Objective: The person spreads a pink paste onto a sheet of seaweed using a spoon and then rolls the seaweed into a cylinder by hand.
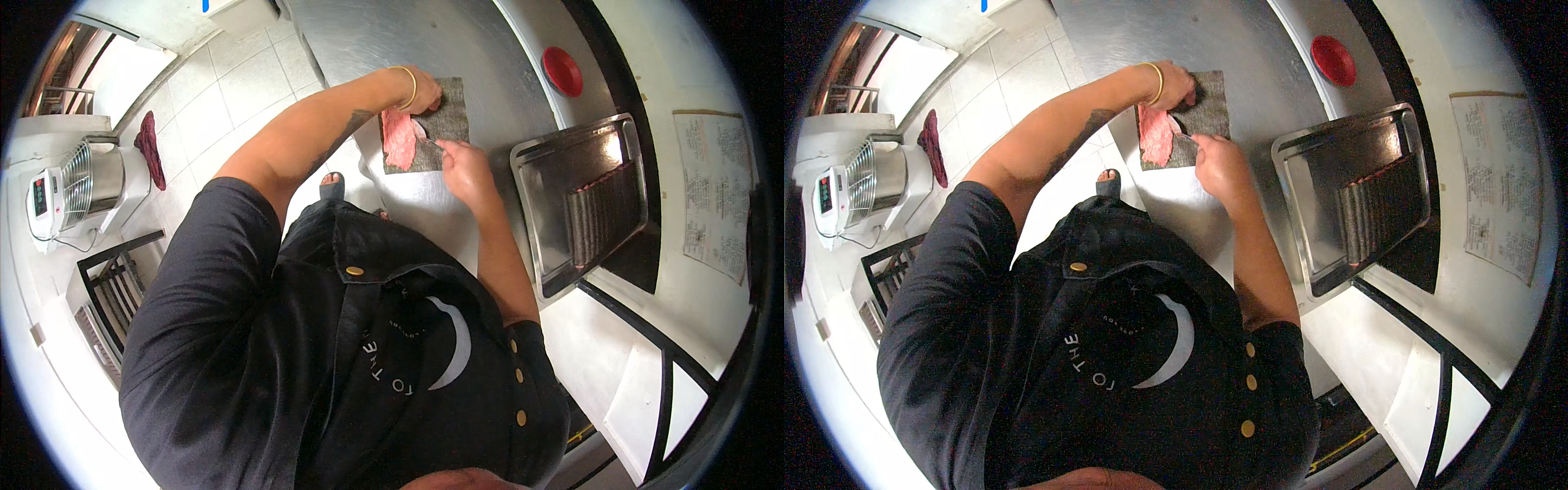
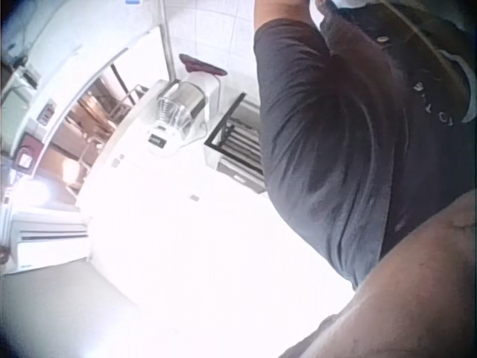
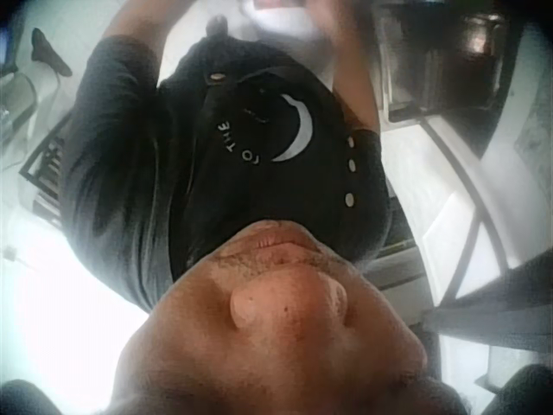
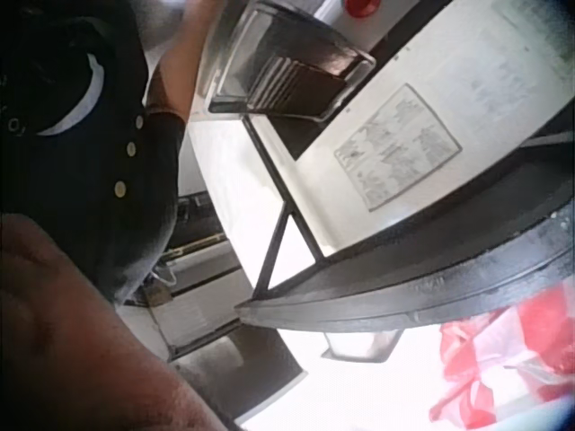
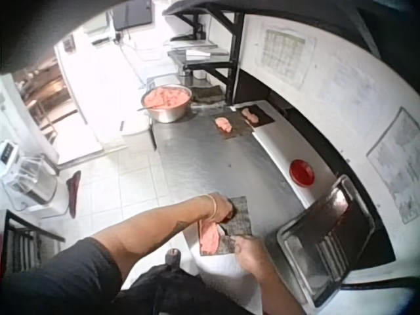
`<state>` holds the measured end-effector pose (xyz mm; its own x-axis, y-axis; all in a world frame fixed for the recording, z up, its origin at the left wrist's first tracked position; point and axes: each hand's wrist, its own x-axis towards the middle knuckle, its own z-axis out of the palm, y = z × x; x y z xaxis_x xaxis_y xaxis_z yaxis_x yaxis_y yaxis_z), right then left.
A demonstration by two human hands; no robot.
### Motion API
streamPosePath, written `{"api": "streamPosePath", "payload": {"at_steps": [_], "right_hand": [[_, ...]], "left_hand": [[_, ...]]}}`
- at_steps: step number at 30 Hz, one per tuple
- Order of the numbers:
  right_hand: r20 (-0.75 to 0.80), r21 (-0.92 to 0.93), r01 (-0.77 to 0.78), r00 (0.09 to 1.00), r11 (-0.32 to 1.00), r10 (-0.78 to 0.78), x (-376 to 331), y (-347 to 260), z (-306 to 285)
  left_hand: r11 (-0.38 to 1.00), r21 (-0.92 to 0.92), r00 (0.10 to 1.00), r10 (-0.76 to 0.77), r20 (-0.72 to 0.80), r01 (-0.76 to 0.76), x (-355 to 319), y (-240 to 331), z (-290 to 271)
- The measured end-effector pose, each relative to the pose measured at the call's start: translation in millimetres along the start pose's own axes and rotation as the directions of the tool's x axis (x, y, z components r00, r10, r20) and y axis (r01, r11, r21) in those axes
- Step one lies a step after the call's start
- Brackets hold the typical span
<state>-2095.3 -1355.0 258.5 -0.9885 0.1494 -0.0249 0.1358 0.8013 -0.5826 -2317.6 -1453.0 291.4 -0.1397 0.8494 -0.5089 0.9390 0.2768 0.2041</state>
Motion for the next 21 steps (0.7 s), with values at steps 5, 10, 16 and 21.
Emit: {"api": "streamPosePath", "payload": {"at_steps": [5, 10, 16, 21], "right_hand": [[0.015, 0.019, 0.020, 1.000, 1.000, -0.021, -12, -10, -8], [0.097, -0.066, -0.020, 0.995, 0.998, 0.026, -33, -22, -17], [0.110, -0.081, -0.004, 0.994, 0.997, 0.012, -58, -20, -43], [0.076, -0.038, -0.049, 0.996, 0.998, 0.051, -23, 8, -44]], "left_hand": [[0.998, 0.054, 0.998, 0.007, 0.059, -0.010, 6, 1, -4], [1.000, 0.022, 0.998, -0.001, 0.061, 0.000, 3, 0, -7], [0.995, -0.099, 0.997, 0.010, 0.076, -0.002, 3, -2, -13], [0.989, -0.128, 0.997, 0.073, 0.030, -0.069, 12, -16, -4]]}}
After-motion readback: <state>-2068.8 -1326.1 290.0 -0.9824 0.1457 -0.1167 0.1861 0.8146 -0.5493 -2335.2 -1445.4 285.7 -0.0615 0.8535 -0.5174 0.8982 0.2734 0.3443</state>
